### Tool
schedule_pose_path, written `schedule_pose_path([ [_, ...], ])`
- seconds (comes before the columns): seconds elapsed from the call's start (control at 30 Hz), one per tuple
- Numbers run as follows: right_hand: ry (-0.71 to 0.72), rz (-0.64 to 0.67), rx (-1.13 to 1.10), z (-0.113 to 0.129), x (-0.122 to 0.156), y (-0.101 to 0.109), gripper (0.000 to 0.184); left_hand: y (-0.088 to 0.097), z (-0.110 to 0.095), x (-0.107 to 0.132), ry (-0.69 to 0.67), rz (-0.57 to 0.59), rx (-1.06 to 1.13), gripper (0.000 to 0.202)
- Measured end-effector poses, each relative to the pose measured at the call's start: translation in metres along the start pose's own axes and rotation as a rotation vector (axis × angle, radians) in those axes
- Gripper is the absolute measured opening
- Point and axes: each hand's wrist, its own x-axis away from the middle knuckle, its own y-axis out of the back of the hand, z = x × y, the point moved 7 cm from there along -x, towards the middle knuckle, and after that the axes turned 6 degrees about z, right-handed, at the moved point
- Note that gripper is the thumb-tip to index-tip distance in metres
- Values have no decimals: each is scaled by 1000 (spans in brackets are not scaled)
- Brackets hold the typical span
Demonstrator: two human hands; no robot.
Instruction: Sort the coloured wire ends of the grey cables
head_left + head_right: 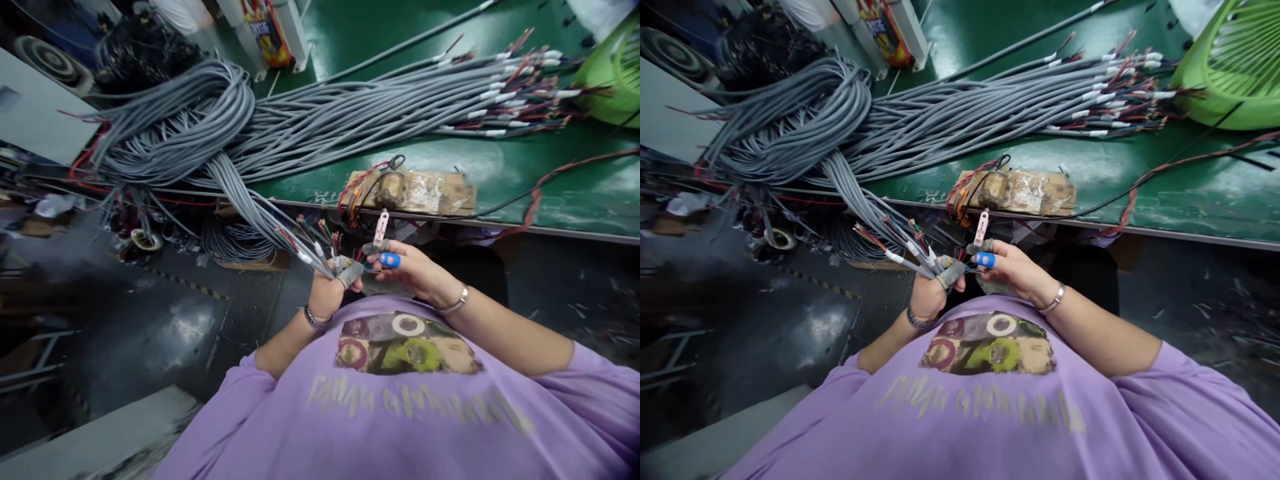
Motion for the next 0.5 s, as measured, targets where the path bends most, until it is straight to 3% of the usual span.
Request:
schedule_pose_path([
  [0.23, 83, 7, 164, 11, -9, -11, 37, -2, 0, 0, 13, 60, -41, 36],
  [0.5, 100, -106, 70, 1, -8, -8, 41, -1, 0, 2, -18, 14, -13, 34],
])
